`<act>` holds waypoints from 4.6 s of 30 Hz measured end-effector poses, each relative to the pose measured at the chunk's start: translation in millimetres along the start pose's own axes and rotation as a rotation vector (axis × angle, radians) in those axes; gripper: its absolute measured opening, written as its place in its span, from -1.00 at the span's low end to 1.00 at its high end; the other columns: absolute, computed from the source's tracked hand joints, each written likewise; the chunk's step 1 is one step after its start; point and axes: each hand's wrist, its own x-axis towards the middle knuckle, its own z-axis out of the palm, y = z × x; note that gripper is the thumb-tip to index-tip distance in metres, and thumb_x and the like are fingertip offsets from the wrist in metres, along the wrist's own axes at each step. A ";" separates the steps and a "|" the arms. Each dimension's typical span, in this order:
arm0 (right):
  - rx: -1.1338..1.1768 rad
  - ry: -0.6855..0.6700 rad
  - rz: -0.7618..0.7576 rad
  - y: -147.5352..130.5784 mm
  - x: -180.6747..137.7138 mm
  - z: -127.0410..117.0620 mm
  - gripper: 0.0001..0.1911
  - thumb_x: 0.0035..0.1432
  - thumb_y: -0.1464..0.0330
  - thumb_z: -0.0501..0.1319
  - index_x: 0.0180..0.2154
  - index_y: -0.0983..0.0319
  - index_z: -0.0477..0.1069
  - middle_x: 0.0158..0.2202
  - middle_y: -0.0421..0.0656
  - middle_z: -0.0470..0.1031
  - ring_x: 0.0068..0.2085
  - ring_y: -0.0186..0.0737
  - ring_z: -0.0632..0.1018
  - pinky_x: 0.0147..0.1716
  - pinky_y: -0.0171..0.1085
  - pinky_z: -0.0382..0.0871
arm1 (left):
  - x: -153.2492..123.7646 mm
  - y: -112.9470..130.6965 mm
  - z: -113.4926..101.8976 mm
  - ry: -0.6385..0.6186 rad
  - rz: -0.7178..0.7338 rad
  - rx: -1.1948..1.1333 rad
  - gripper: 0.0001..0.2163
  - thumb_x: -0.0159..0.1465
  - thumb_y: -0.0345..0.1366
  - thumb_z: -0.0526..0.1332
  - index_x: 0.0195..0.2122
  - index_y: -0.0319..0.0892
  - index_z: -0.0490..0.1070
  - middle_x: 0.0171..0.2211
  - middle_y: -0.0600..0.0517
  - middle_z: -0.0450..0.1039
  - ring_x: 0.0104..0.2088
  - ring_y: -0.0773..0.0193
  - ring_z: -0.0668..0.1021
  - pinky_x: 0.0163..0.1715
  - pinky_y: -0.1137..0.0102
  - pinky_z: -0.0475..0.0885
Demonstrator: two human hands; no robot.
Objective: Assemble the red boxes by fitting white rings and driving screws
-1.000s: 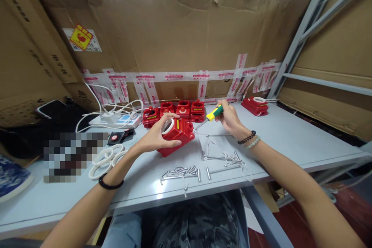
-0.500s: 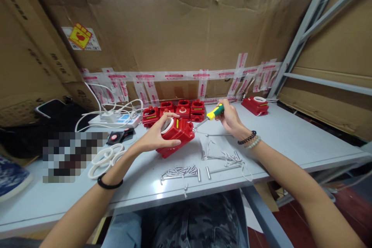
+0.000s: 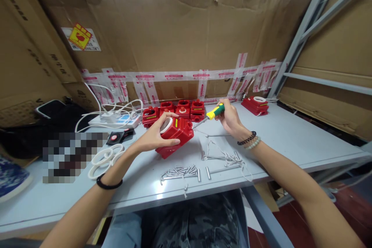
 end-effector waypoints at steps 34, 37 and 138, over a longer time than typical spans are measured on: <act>-0.023 0.019 -0.206 8.2 -5.1 3.6 -0.78 0.09 0.33 0.19 -0.56 0.22 0.27 -0.63 -0.32 0.29 -0.69 -0.44 0.31 -0.77 -0.41 0.22 | 12.0 19.0 34.2 0.245 0.124 0.338 -0.75 0.27 -0.07 0.19 -0.39 -0.13 0.48 -0.37 0.02 0.56 -0.36 0.19 0.51 -0.12 0.15 0.27; -0.044 0.012 -0.241 8.2 -5.9 3.5 -0.77 0.08 0.31 0.20 -0.56 0.22 0.27 -0.63 -0.32 0.27 -0.69 -0.45 0.31 -0.76 -0.41 0.23 | 12.2 17.0 34.4 0.251 0.131 0.388 -0.74 0.27 -0.07 0.19 -0.39 -0.13 0.49 -0.38 0.03 0.56 -0.38 0.19 0.51 -0.13 0.15 0.25; -0.225 -0.086 -0.299 9.1 -8.1 -7.5 -0.73 -0.01 0.19 0.28 -0.45 0.20 0.25 -0.70 -0.39 0.32 -0.74 -0.38 0.40 -0.78 -0.39 0.33 | -0.9 15.1 14.8 0.236 0.176 0.654 -0.72 0.21 -0.03 0.25 -0.16 -0.08 0.43 -0.14 -0.04 0.33 -0.09 0.07 0.43 -0.04 0.09 0.29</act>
